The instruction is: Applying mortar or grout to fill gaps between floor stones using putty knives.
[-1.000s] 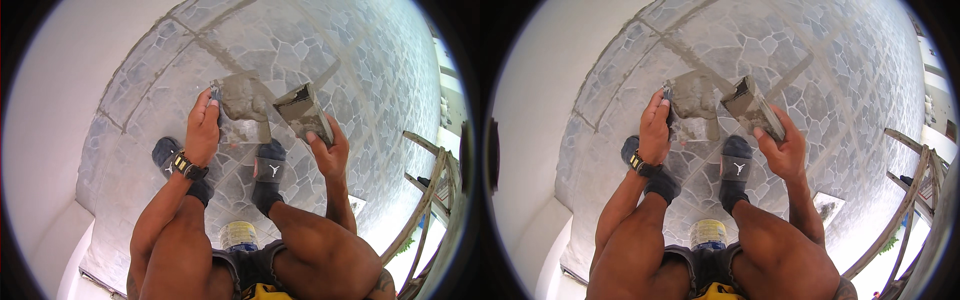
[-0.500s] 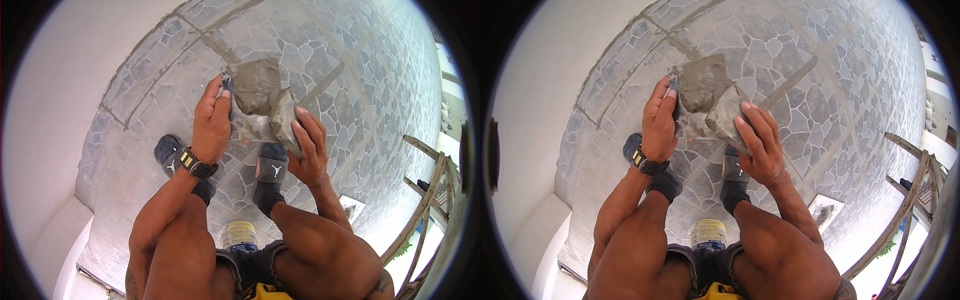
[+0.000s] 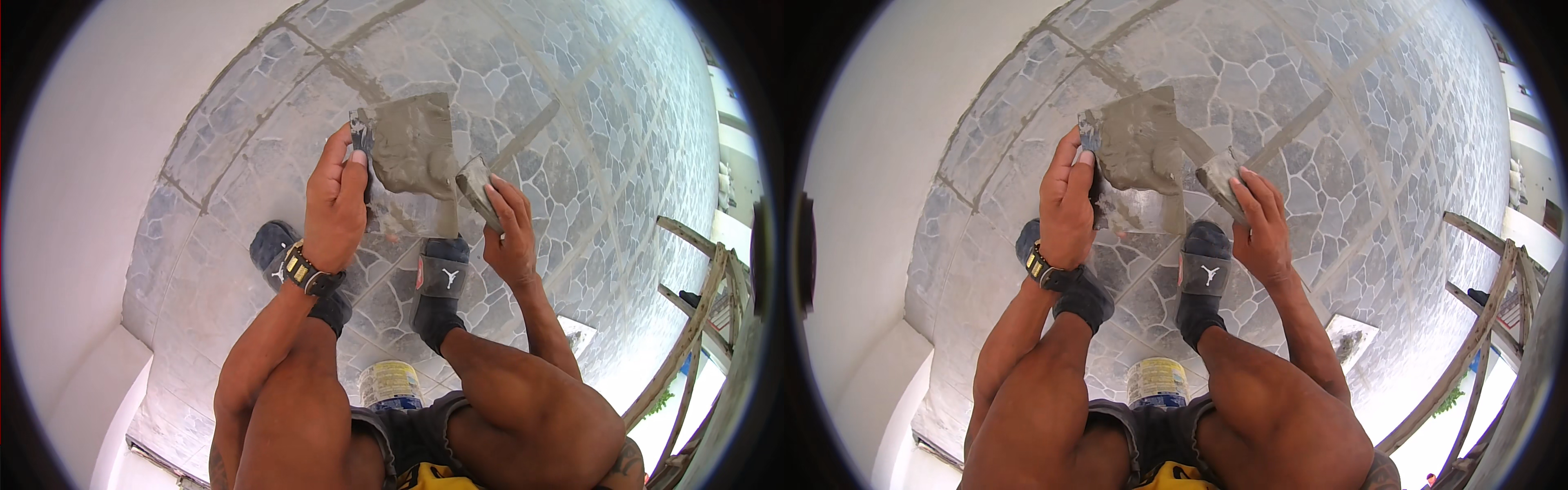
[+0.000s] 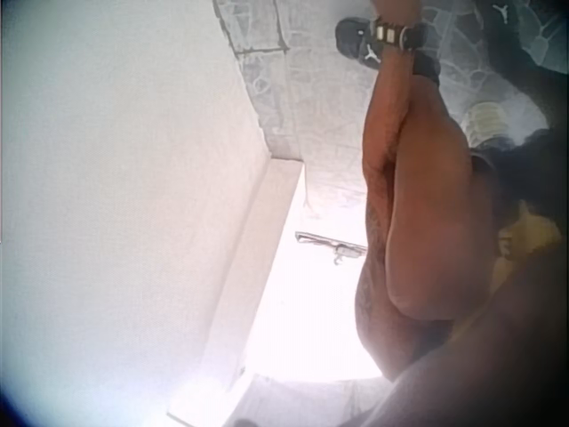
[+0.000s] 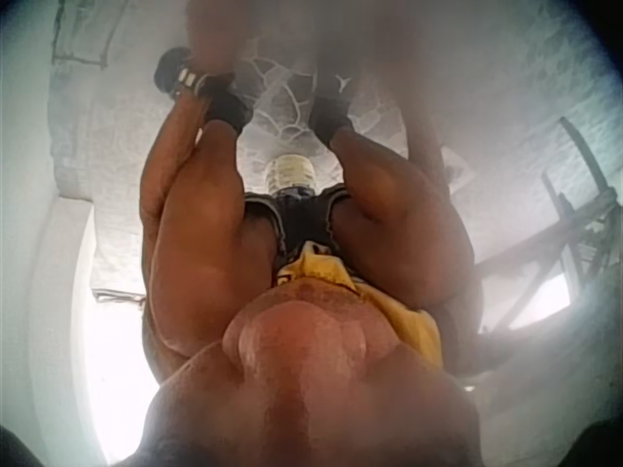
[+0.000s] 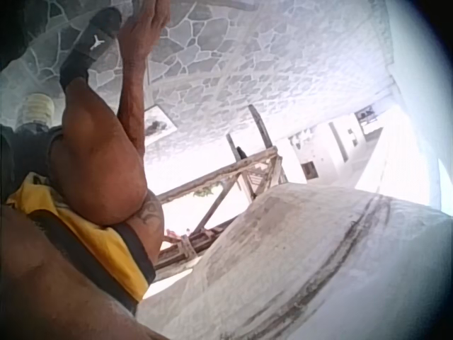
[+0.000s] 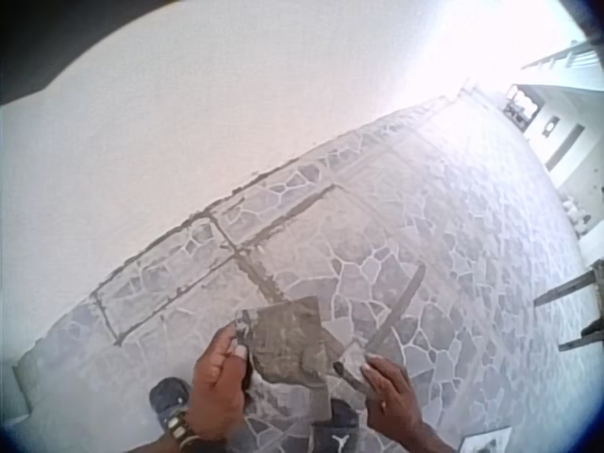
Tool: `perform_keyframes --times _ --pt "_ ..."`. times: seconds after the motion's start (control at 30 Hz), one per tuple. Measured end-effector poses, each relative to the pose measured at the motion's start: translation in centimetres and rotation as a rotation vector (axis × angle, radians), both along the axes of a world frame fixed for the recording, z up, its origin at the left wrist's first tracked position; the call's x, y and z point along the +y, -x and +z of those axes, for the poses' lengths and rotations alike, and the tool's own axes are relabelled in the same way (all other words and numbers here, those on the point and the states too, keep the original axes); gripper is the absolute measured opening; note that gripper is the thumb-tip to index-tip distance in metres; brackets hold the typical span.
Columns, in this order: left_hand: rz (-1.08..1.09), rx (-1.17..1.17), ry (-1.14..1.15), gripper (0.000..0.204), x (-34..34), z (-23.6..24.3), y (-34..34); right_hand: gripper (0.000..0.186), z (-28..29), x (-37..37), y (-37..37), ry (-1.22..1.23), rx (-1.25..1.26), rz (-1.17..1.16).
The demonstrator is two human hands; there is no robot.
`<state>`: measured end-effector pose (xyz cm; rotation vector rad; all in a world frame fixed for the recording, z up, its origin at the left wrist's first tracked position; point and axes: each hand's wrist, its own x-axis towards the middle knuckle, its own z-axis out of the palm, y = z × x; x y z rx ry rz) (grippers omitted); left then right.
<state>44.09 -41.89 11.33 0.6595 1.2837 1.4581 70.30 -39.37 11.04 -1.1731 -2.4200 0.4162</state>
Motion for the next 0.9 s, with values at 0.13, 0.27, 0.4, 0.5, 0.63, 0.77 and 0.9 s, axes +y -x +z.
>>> perform_keyframes --times 0.13,0.27,0.4,0.5,0.63,0.77,0.9 --pt "-0.04 0.123 0.022 0.043 0.2 0.0 1.2 0.04 0.9 -0.2 -1.1 0.811 0.502 -0.507" --pt "-0.019 0.156 0.06 0.043 -0.4 -0.7 1.6 0.036 2.0 0.5 -1.9 1.057 0.801 -0.515" --pt "-0.055 0.217 0.106 0.044 -0.7 -1.1 1.5 0.038 3.9 0.8 -0.4 1.112 0.89 -0.474" --pt "-0.06 0.193 0.092 0.043 -0.9 -1.2 1.4 0.041 4.8 0.9 0.5 1.098 0.895 -0.429" --pt "-0.033 0.225 0.01 0.039 -0.6 -1.0 0.9 0.049 5.2 1.1 -0.3 1.242 0.937 -0.29" --pt "-0.052 0.283 0.046 0.037 -0.7 -1.0 0.6 0.055 4.8 2.0 -1.9 1.324 1.005 -0.089" --pt "-0.077 0.191 0.041 0.035 -0.8 -0.7 0.3 0.058 5.4 2.0 -1.6 1.408 1.082 -0.2"
